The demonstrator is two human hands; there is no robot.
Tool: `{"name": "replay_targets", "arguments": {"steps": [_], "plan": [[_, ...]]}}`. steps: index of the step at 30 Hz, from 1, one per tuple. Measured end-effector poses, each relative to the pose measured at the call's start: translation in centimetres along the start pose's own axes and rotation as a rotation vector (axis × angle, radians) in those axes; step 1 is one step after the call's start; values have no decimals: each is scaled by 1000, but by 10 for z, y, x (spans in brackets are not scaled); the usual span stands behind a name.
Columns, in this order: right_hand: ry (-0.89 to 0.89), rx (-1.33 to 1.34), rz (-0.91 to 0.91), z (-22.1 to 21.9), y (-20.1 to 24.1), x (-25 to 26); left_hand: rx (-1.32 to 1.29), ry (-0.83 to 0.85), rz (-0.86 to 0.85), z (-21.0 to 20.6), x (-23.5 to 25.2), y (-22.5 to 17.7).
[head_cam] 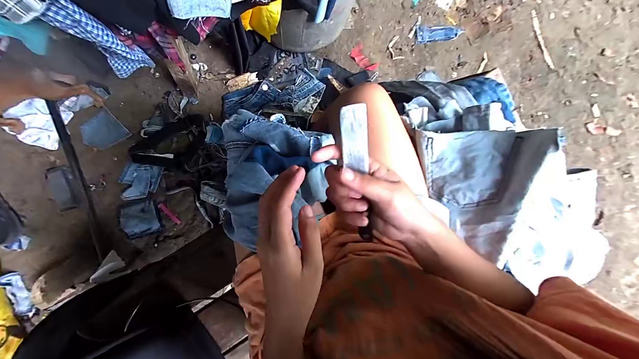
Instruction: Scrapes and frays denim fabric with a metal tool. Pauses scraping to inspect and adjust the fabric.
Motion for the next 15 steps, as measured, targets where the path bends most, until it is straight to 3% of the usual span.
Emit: {"name": "replay_targets", "arguments": {"steps": [2, 5, 15], "plan": [[98, 164, -27, -2, 3, 0, 173, 52, -43, -1, -4, -4], [124, 180, 34, 2, 9, 1, 355, 131, -77, -12, -9, 1], [76, 198, 71, 12, 7, 0, 327, 89, -111, 5, -5, -18]]}}
Point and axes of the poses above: each hand's wrist, its own x-axis towards the middle knuckle, its own z-axis out of the back of the hand, y = z × x, the point moved 10 cm from there along x, towards the middle knuckle, and after that the axes turned 3 degrees about -x, right-handed, at the moved point
